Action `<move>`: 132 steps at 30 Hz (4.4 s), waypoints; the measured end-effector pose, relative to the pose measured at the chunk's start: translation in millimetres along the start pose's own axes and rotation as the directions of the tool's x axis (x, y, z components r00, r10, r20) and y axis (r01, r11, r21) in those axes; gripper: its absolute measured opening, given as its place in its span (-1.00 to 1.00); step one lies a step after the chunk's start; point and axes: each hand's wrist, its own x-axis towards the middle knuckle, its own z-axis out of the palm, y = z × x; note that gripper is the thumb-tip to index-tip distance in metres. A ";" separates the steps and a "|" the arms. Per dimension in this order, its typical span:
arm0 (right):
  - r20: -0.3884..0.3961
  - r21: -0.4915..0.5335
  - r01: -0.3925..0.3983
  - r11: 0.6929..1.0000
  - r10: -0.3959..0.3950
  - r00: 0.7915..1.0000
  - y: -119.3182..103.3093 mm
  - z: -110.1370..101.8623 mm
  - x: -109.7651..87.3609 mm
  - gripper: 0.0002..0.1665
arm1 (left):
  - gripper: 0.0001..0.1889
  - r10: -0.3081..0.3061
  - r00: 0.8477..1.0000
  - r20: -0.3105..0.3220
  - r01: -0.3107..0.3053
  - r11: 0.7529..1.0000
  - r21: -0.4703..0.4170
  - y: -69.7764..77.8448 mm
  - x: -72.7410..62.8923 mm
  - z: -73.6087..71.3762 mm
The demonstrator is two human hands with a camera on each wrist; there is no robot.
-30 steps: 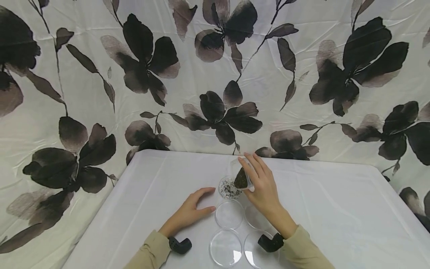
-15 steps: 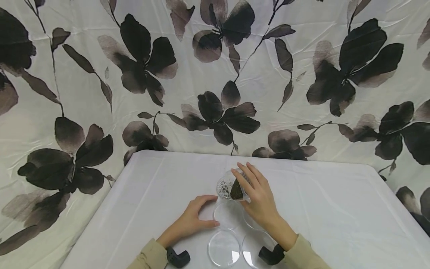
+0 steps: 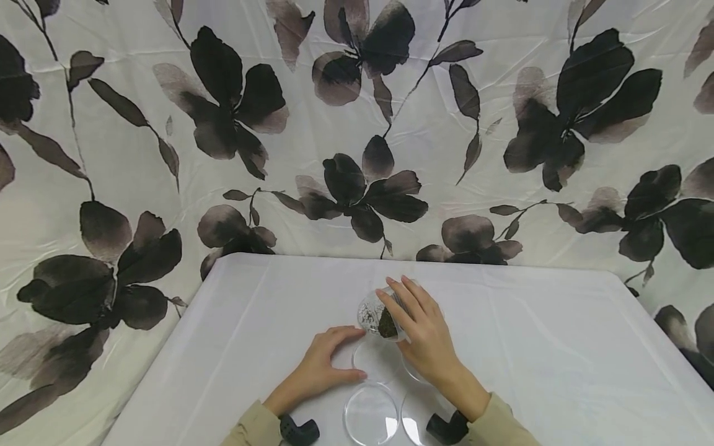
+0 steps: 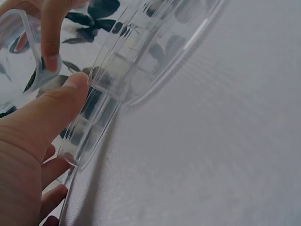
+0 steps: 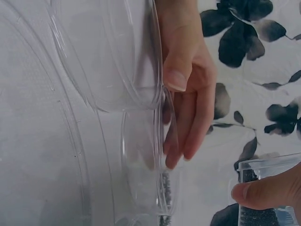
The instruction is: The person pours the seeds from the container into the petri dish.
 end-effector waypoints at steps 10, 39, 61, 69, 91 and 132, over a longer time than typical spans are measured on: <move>0.027 -0.003 0.014 1.000 -0.014 1.000 0.4 1.4 -1.4 0.25 | -0.28 -0.010 1.000 0.011 0.011 1.000 -0.021 0.6 -1.8 -0.6; 0.054 -0.035 0.076 0.997 -0.074 0.996 0.4 1.4 -0.2 0.08 | -0.34 -0.051 0.998 0.030 0.052 0.999 -0.017 0.8 -1.7 -0.5; 0.048 -0.048 0.082 0.995 -0.080 0.996 2.9 2.6 -0.2 0.07 | -0.33 -0.044 0.999 0.031 0.045 0.999 -0.020 0.9 -1.1 -0.5; 0.053 -0.045 0.078 0.996 -0.076 0.996 2.7 1.8 -0.5 0.09 | -0.32 -0.040 0.999 0.035 0.040 0.999 -0.007 0.7 -1.1 -0.5; 0.040 -0.038 0.055 0.998 -0.053 0.998 3.3 -4.3 1.9 0.16 | -0.31 -0.046 0.998 0.039 0.046 0.999 -0.008 1.1 -0.2 -0.7; -0.012 -0.020 -0.009 1.000 0.008 1.000 -2.4 -34.3 8.4 0.28 | -0.29 0.016 0.988 0.152 -0.004 0.997 -0.079 -7.4 0.7 -17.6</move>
